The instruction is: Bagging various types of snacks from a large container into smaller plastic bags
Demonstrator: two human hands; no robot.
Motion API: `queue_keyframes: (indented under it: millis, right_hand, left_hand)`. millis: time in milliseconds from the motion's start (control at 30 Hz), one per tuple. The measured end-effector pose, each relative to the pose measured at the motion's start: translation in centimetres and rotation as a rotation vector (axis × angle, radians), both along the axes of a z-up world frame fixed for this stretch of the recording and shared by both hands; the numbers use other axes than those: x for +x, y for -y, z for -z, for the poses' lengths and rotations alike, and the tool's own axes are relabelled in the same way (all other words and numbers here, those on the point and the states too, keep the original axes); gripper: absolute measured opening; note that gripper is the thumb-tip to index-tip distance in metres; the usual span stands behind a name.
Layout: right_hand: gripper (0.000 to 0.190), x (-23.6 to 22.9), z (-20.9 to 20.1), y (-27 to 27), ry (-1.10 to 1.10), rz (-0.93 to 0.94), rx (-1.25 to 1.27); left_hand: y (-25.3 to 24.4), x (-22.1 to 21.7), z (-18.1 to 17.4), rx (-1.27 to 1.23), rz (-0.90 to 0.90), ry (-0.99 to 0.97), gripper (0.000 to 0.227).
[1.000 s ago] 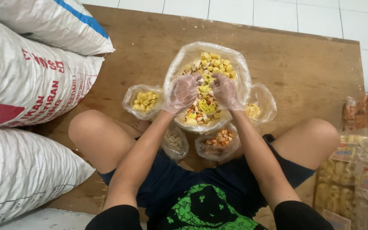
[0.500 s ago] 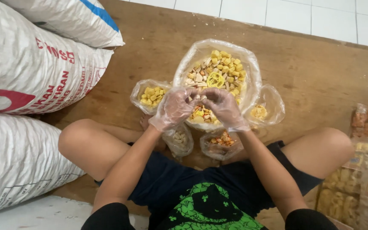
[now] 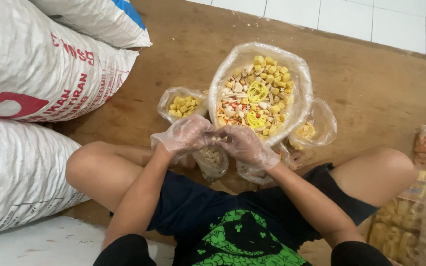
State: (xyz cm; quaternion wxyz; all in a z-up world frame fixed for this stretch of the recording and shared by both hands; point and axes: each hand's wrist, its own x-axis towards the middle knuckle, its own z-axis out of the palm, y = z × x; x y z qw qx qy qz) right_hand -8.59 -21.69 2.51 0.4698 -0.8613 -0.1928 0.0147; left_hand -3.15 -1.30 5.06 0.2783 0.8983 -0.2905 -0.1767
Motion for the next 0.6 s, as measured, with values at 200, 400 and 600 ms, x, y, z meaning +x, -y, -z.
queue_keyframes:
  millis: [200, 400, 600]
  right_hand:
    - [0.029, -0.4, -1.1, -0.7, -0.043, -0.008, -0.224]
    - [0.03, 0.2, 2.3, -0.2, -0.072, -0.047, -0.409]
    - [0.032, -0.1, 2.6, -0.4, -0.049, -0.025, -0.418]
  left_hand:
    - [-0.4, 0.7, 0.5, 0.144, 0.061, -0.129, 0.024]
    - [-0.1, 0.8, 1.5, 0.228, 0.118, -0.13, 0.027]
    - [-0.3, 0.5, 2.5, 0.261, 0.1, -0.167, 0.022]
